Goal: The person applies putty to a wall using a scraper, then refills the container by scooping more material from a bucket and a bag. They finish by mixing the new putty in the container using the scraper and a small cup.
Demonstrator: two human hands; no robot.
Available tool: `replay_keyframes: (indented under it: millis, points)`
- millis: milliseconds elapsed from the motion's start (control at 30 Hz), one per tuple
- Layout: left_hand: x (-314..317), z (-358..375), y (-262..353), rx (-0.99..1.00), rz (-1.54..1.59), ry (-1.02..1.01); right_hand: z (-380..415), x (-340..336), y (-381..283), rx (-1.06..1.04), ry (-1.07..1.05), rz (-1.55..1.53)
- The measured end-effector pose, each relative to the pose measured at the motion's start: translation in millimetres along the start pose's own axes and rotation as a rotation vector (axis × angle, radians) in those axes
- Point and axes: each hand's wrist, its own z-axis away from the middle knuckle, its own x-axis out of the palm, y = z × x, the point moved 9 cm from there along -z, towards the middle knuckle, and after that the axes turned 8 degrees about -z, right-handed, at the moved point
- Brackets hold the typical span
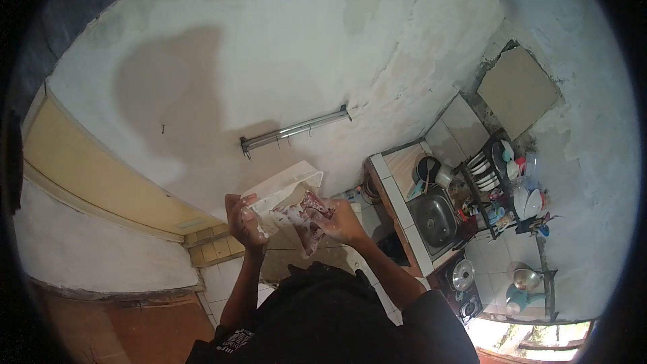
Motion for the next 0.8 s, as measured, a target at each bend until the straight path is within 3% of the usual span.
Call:
replay_keyframes:
  millis: [100,267,300,333,367,467,500,567,600,667,733,800]
  points:
    - [4.2,1.6,-1.2,-0.040,0.012,-0.031,-0.3,3.9,13.5,0.115,-0.028,-0.142]
    - [18.9,3.8,0.0,-0.035,-0.007,-0.149,0.5,11.0,26.5,0.131,-0.132,-0.081]
    - [19.8,7.4,-9.5,-0.133,0.050,-0.131,1.0,10.5,19.9,0.129,-0.137,-0.145]
    - [22.1,10.9,-19.8,-0.231,0.111,-0.118,-1.4,9.0,8.1,-0.072,-0.126,-0.117]
    - [25.9,10.9,-21.1,-0.220,0.138,-0.135,-1.4,1.8,3.9,-0.080,-0.095,-0.110]
    - [31.9,10.4,-36.7,-0.372,0.258,-0.116,-0.9,-1.8,21.7,0.217,-0.197,-0.394]
    - [34.9,11.0,-51.2,-0.416,0.381,-0.037,-2.9,-13.7,22.8,0.200,-0.177,-0.393]
    - [38.9,10.6,-77.6,-0.589,0.469,0.050,-8.3,-50.5,17.2,0.104,-0.014,-0.592]
    - [45.3,-1.0,-70.1,-0.578,0.481,0.040,-11.9,-69.8,25.7,0.142,0.083,-0.801]
    - [63.7,-10.4,-70.2,-0.787,0.606,0.001,-24.0,-115.7,31.3,0.022,0.044,-0.883]
    - [81.1,-13.1,-94.3,-0.845,0.667,-0.035,-39.7,-165.0,21.3,-0.032,0.373,-0.989]
    - [99.0,-15.0,-110.3,-0.900,0.730,-0.072,-61.9,-225.1,-4.9,-0.286,0.531,-0.879]
